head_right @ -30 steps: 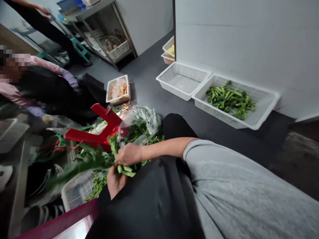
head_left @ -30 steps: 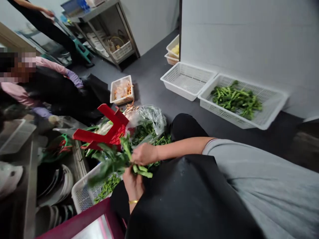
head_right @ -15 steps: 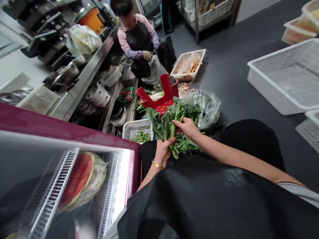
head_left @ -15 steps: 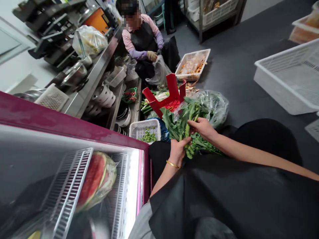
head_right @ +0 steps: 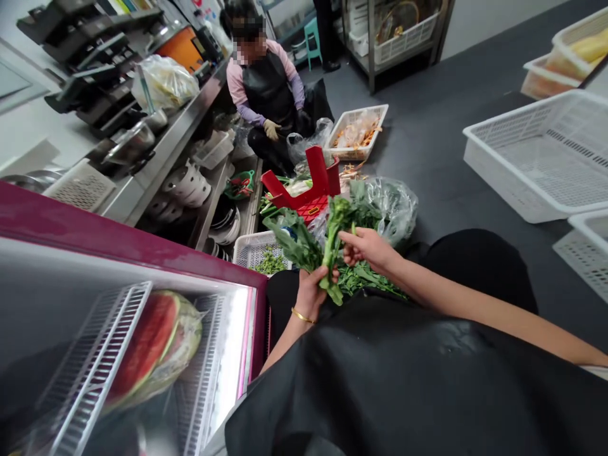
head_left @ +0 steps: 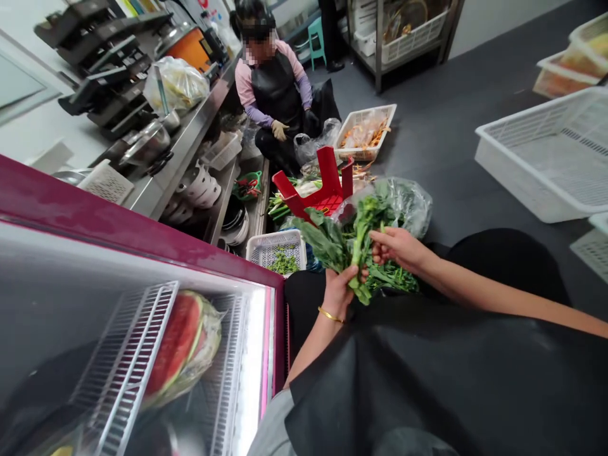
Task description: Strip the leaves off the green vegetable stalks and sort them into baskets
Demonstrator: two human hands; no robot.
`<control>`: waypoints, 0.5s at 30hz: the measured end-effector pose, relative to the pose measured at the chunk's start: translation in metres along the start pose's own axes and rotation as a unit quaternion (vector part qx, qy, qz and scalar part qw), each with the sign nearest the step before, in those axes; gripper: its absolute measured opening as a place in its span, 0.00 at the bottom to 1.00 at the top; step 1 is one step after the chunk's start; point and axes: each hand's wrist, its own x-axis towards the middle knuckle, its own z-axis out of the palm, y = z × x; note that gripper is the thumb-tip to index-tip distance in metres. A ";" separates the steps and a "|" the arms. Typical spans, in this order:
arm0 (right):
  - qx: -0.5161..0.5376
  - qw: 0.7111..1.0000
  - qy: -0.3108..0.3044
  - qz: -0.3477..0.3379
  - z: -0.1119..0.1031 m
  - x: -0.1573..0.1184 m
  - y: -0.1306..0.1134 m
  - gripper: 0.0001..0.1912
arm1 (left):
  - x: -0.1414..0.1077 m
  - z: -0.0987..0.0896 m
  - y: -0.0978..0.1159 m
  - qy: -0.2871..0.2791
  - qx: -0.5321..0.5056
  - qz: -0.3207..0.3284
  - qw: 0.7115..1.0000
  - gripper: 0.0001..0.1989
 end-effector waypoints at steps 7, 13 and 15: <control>0.007 0.998 -0.012 -0.063 0.022 -0.001 0.009 0.23 | 0.002 0.000 0.003 0.099 0.042 0.094 0.990 0.14; -0.373 0.919 -0.127 0.016 -0.049 -0.042 0.037 0.22 | 0.001 -0.005 0.019 0.105 0.023 0.113 0.988 0.17; -0.471 0.875 -0.095 -0.050 -0.055 -0.041 0.019 0.22 | -0.002 -0.002 0.014 0.106 0.061 0.117 0.986 0.16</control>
